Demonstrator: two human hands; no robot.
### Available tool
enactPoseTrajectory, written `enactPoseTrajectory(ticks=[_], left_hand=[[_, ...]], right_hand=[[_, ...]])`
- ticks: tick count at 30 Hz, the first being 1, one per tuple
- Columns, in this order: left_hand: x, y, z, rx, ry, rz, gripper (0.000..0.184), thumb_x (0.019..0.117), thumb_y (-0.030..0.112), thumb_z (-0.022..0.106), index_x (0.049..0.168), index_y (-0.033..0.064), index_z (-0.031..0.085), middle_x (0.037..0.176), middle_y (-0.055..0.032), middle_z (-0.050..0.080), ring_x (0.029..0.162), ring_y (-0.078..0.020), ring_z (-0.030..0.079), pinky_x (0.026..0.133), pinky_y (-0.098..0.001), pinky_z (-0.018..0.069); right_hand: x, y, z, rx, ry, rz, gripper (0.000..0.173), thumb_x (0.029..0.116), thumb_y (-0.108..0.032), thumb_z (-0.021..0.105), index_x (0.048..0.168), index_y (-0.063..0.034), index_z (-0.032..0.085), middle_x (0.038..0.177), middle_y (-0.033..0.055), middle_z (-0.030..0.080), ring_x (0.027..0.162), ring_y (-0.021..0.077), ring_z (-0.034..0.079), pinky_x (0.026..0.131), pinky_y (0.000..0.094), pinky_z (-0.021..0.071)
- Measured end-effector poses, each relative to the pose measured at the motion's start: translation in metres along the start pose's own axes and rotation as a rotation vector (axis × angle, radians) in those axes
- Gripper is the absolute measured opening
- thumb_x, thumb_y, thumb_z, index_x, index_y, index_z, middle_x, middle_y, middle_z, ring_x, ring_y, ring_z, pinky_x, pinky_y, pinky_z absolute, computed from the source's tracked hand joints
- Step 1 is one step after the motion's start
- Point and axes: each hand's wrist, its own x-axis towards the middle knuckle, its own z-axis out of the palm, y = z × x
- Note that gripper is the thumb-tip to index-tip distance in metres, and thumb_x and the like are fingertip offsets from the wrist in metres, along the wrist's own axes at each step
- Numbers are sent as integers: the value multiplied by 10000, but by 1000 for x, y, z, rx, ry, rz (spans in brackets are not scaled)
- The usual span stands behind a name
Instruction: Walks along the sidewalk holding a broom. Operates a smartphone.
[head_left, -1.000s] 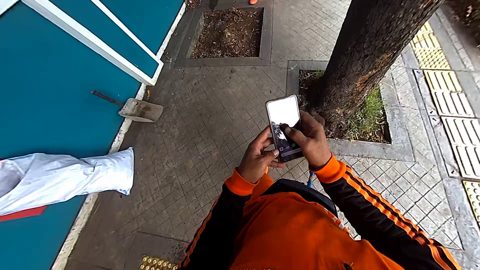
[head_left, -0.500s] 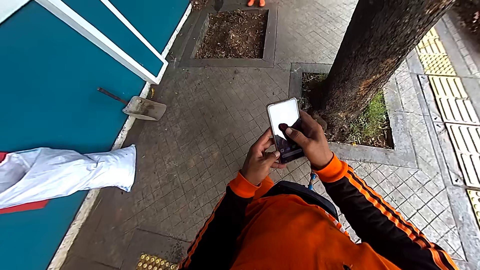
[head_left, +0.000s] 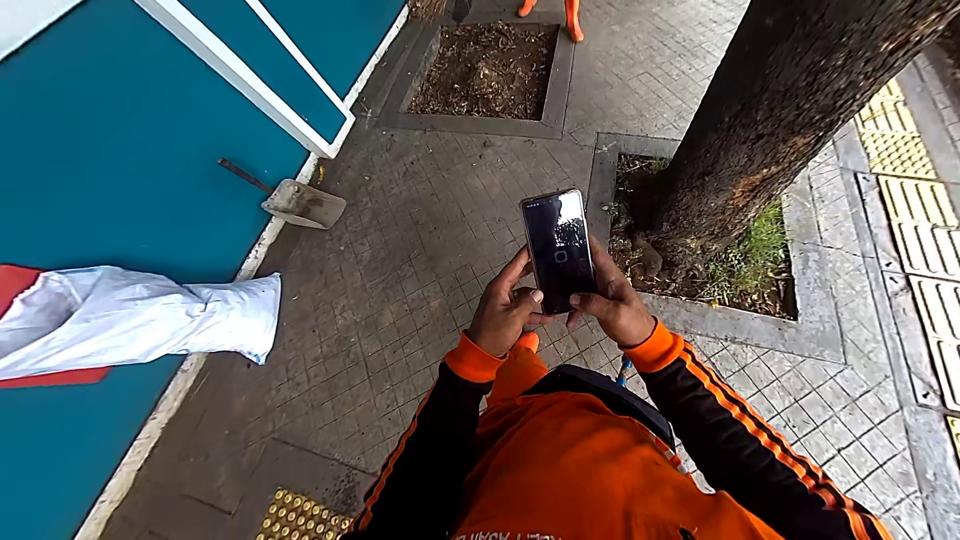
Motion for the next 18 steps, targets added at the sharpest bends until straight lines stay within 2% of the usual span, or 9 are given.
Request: enactPoseTrajectory(ticks=[5,8,10,11,13,15,16,18], left_hand=[[5,8,-5,73,59,87,769,964,-93,526,1631,219,302,1521,-132,494,1005,-317,722,816,-497,656],[12,9,-12,218,46,175,982,863,-92,646,1659,270,197,1581,-106,429,1070,-286,704,855,-467,651],[12,13,-14,372,51,194,1112,822,-56,738,1667,299,109,1576,-109,419,1033,-245,704,818,-419,646],[14,16,-14,459,66,198,1144,820,-19,780,1668,288,76,1549,-130,453,988,-226,718,794,-396,650],[18,22,-16,634,110,185,1155,835,69,817,1669,257,40,1410,-166,578,869,-199,730,767,-370,641],[22,25,-18,812,143,164,1122,870,159,805,1670,212,19,1145,-159,685,770,-191,702,745,-368,612],[25,27,-19,882,150,159,1095,889,185,784,1668,185,14,1014,-135,710,752,-193,695,746,-376,601],[31,31,-21,932,162,155,1040,927,187,745,1666,164,14,885,-99,719,758,-190,707,777,-385,603]], right_hand=[[24,-4,10,-38,43,-66,797,864,24,541,1596,-200,321,1216,178,674,841,292,728,565,384,623],[39,-8,14,-31,30,-80,787,862,30,535,1589,-200,337,1227,180,670,853,297,724,562,385,618],[46,-8,16,-22,29,-85,802,851,36,528,1593,-197,330,1228,181,671,835,296,726,545,387,616],[52,-8,17,-25,30,-92,813,845,34,524,1597,-199,321,1219,180,670,815,290,722,538,384,613],[64,-10,17,-34,25,-114,825,840,36,513,1603,-203,310,1207,180,669,779,280,716,523,382,607],[73,-14,18,-37,28,-119,833,847,47,505,1611,-217,299,1213,180,669,774,283,719,518,386,608],[78,-16,18,-39,30,-121,826,861,53,503,1613,-217,295,1215,179,670,777,284,722,518,385,609],[86,-20,20,-46,37,-128,808,862,54,499,1604,-204,308,1198,179,677,763,278,719,511,376,603]])
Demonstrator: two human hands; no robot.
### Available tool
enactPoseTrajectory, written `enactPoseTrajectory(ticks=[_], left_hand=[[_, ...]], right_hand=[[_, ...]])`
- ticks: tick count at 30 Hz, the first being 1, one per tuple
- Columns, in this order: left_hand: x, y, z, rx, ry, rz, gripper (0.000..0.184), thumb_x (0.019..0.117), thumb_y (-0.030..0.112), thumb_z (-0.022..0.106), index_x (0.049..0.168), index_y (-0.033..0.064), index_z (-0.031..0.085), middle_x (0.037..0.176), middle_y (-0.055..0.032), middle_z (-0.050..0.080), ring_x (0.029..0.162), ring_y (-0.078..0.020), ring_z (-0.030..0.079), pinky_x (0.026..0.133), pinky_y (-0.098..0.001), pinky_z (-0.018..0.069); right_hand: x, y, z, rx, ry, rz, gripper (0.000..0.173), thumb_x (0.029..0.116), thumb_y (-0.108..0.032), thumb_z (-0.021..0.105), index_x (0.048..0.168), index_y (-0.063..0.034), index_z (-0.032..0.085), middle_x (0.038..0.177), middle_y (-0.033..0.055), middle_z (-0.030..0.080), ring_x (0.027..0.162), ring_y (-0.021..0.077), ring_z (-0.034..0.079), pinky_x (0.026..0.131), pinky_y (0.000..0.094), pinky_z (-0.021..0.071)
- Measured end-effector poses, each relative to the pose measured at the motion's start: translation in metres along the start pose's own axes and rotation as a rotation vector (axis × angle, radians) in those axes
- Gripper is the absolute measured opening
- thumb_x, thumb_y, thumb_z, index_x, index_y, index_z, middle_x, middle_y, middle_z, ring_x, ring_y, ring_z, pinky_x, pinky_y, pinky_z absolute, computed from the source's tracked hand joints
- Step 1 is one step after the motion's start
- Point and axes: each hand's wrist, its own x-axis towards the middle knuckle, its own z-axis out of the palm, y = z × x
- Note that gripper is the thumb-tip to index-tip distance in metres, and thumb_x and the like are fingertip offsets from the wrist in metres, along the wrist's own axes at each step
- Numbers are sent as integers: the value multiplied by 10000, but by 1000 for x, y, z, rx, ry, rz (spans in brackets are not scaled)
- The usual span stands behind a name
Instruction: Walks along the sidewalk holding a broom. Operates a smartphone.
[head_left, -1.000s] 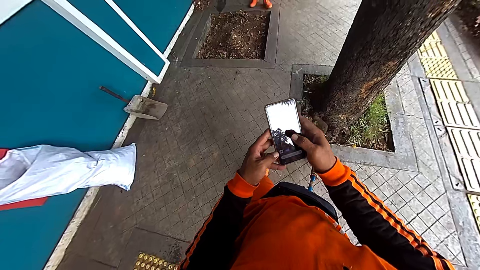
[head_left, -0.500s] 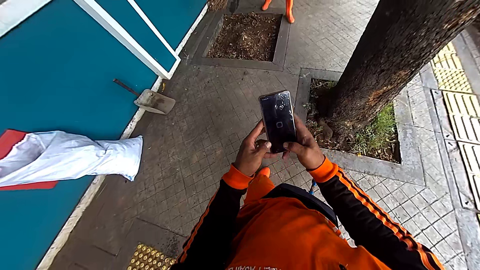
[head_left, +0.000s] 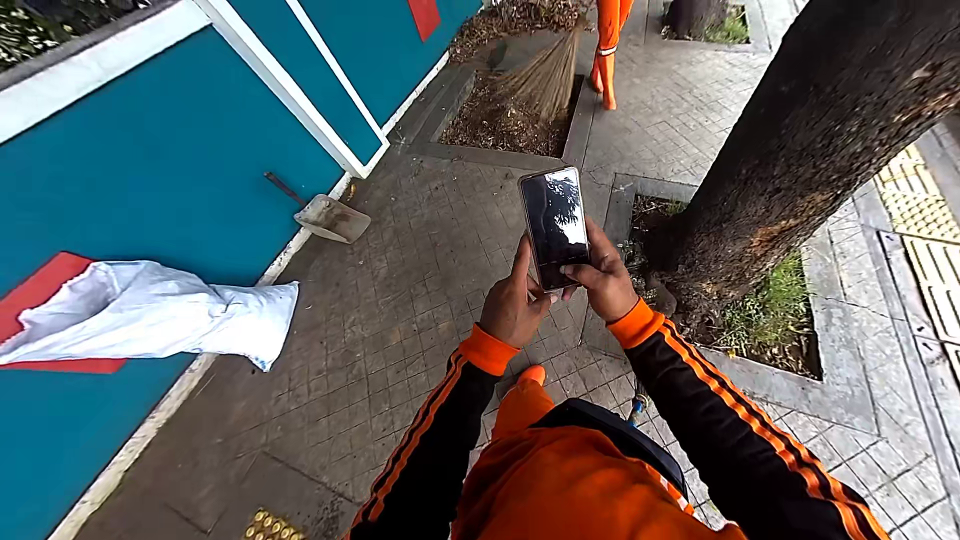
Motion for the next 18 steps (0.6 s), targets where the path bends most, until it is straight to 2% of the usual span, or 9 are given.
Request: enactPoseTrajectory(ticks=[7,18], left_hand=[[13,1,-8,-40,44,8,1034,928,135,743,1664,138,16,861,-95,706,737,-175,693,767,-358,597],[24,-8,-13,-120,54,-14,1028,933,109,737,1667,173,20,841,-107,694,716,-186,693,748,-366,608]], right_hand=[[19,-1,6,-14,17,6,816,873,44,494,1618,-219,292,1213,174,668,741,263,709,496,374,592],[33,5,11,-22,11,-29,788,887,42,482,1611,-214,304,1230,171,659,733,267,708,471,371,588]])
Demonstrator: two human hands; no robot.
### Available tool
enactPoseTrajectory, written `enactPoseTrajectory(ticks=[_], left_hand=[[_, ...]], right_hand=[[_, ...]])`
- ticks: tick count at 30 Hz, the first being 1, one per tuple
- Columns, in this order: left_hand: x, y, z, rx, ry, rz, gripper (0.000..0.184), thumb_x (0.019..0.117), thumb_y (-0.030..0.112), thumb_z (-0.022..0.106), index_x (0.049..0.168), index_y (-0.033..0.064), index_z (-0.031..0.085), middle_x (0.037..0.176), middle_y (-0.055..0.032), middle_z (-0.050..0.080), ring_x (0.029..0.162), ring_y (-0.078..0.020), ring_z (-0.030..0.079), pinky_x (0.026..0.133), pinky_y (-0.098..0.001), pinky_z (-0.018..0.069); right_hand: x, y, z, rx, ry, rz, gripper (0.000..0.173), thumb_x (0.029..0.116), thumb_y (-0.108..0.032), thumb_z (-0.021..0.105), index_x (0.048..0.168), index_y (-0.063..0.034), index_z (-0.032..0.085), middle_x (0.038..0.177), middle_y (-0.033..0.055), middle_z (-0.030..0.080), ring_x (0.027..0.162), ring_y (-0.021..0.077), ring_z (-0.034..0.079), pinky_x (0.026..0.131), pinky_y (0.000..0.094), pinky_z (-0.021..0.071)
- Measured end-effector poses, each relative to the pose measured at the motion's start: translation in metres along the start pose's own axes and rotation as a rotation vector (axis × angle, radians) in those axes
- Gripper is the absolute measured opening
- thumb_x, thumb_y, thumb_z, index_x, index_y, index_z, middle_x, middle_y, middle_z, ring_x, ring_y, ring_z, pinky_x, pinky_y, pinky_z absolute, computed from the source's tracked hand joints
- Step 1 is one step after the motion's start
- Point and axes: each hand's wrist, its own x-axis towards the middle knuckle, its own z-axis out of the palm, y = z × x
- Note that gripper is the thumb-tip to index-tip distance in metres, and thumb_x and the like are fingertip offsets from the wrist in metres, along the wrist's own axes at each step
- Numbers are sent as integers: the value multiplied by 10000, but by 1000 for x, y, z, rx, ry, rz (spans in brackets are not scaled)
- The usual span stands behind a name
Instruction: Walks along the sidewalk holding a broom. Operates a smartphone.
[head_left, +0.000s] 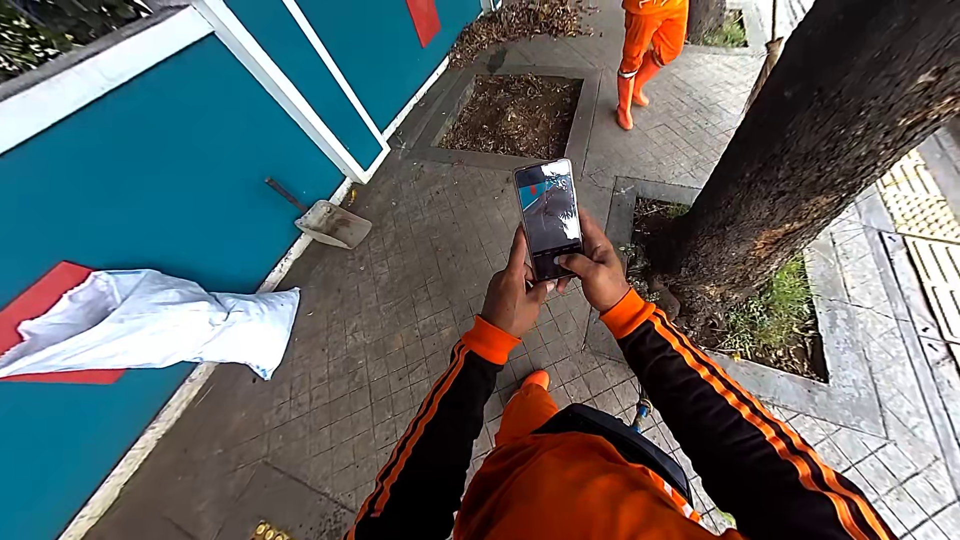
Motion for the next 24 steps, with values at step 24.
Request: enactPoseTrajectory(ticks=[24], left_hand=[[8,1,-14,-15,67,23,1028,913,66,759,1670,202,78,772,-95,675,636,-195,668,671,-381,601]], right_hand=[[12,-5,15,-49,-5,-58,922,776,86,536,1614,-207,288,1237,175,658,720,265,698,433,362,559]])
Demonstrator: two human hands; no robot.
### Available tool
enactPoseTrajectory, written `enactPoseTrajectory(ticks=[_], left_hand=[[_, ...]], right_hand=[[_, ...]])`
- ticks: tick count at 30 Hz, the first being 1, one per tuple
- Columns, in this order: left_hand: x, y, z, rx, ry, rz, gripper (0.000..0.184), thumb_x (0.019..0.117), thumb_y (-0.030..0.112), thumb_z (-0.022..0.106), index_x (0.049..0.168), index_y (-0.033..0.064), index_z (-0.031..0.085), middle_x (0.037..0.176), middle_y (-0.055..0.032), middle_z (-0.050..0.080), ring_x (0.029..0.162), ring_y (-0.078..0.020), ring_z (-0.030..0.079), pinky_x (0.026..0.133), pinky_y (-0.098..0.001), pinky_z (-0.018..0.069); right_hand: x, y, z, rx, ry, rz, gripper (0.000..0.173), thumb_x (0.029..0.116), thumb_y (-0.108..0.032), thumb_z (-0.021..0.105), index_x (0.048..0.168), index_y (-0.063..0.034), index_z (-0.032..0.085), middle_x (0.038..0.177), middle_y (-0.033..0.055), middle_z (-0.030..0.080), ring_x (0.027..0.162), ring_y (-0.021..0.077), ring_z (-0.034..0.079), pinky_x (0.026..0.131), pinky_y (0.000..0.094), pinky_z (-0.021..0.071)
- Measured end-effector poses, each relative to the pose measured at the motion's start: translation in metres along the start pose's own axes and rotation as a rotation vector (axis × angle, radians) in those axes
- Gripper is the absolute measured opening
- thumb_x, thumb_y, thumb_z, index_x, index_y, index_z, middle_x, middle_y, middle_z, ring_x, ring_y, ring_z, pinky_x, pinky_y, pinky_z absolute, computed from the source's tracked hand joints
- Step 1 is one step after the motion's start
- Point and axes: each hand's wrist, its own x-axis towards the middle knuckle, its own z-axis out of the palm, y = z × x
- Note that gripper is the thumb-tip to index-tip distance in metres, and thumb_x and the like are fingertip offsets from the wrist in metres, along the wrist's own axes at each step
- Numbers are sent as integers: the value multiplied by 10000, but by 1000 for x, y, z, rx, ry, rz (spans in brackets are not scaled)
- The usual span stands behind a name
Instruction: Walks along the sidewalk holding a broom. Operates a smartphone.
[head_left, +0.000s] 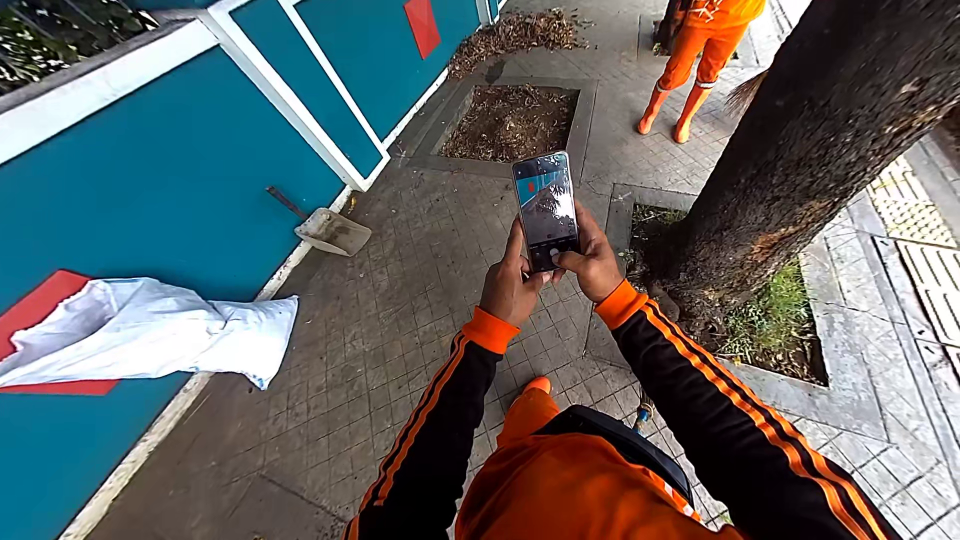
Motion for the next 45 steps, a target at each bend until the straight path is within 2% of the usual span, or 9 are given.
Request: enactPoseTrajectory(ticks=[5,17,26,29,45], left_hand=[[2,-1,-2,-10,-2,6,1024,914,57,754,1670,202,79,767,-94,671,638,-194,667,677,-375,601],[1,-3,-2,-10,3,5,1036,912,71,761,1671,219,72,763,-86,678,639,-185,670,680,-363,602],[1,0,1,-12,7,-1,1039,907,87,773,1670,196,77,776,-93,680,644,-186,669,684,-363,600],[1,0,1,-9,5,2,1031,911,92,768,1669,182,76,782,-95,677,644,-193,667,680,-372,602],[8,2,6,0,-5,4,1018,918,88,746,1671,214,73,789,-76,681,662,-168,671,694,-339,598]], right_hand=[[2,1,1,1,14,14,892,828,95,544,1621,-218,282,1235,179,656,706,271,692,440,362,563],[3,4,1,0,-1,9,901,794,60,553,1614,-210,295,1208,184,659,695,265,687,443,365,562],[3,1,-3,11,-9,15,924,787,73,543,1623,-218,279,1230,180,656,717,268,693,455,365,566],[3,1,-3,-10,-8,0,905,776,61,554,1606,-194,299,1209,180,664,720,274,697,448,375,567],[8,1,-11,38,-15,-2,887,775,73,560,1587,-198,328,1188,187,669,721,282,699,468,376,576]])
